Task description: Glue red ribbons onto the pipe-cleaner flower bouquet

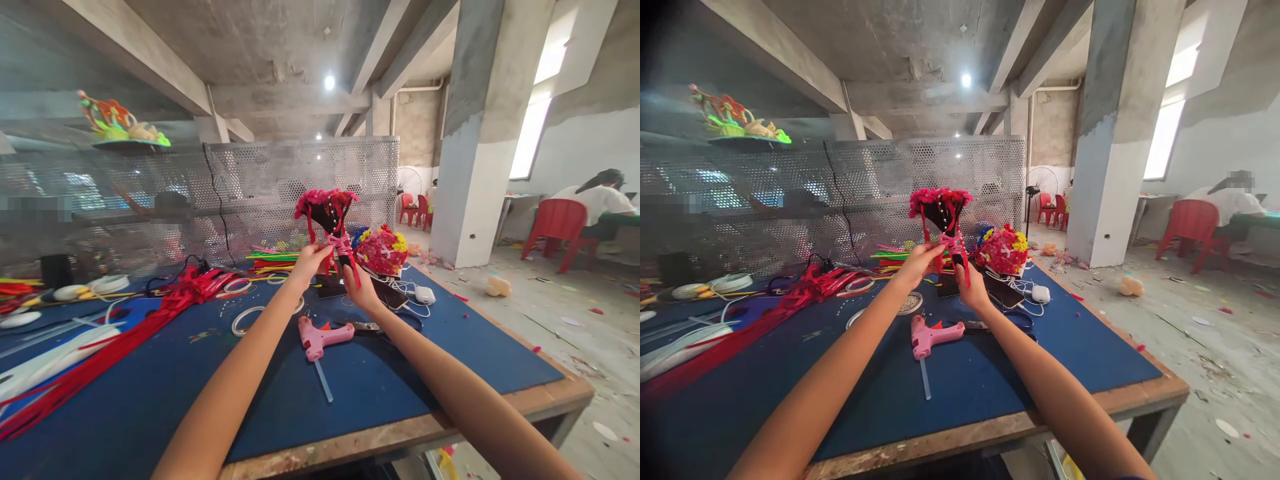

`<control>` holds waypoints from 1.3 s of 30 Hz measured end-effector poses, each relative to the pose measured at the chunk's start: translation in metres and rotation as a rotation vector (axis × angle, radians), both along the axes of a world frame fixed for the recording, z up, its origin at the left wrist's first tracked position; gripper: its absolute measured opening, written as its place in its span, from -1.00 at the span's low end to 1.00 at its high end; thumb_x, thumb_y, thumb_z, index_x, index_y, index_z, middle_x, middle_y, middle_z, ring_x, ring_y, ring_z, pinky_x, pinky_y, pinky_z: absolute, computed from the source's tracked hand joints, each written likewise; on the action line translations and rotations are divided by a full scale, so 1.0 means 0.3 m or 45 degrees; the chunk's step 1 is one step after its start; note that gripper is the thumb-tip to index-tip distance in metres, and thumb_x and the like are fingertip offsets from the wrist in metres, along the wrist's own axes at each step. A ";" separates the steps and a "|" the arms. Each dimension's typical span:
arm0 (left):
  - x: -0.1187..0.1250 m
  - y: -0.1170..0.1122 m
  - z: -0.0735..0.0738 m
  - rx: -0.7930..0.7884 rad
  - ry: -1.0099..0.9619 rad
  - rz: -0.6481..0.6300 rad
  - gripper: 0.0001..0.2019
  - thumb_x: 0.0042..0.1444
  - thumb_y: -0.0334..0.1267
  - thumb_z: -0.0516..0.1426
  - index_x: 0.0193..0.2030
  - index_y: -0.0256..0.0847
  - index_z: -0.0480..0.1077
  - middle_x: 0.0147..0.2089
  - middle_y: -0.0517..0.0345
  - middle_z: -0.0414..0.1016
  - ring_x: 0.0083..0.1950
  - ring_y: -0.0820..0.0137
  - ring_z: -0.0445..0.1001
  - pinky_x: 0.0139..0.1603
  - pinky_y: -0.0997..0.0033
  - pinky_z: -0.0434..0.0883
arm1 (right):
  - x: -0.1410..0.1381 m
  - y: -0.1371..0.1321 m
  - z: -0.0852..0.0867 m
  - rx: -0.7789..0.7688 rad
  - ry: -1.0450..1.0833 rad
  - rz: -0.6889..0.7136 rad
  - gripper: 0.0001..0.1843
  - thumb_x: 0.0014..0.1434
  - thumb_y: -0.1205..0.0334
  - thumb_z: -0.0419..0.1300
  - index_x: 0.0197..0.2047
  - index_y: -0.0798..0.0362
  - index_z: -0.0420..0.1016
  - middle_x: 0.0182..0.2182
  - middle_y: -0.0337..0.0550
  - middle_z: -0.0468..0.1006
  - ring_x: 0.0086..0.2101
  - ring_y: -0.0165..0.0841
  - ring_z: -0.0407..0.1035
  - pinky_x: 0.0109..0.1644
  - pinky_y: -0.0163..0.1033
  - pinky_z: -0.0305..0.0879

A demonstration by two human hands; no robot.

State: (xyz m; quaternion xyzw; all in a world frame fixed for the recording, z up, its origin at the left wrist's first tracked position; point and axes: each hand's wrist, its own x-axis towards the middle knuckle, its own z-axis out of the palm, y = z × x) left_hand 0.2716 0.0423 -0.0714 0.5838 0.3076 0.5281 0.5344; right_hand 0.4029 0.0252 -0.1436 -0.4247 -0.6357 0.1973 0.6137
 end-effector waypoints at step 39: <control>-0.080 -0.620 0.154 1.165 1.461 -0.262 -0.67 -0.01 -0.03 0.08 -0.14 -0.10 0.41 -0.21 0.10 0.52 -0.13 0.28 0.43 -0.11 0.33 0.33 | 0.072 0.039 -0.024 0.136 -0.188 -0.255 -0.69 0.18 0.05 -0.11 -0.31 0.07 0.32 -0.54 -0.20 0.36 -0.51 -0.38 0.24 -0.40 -0.29 0.16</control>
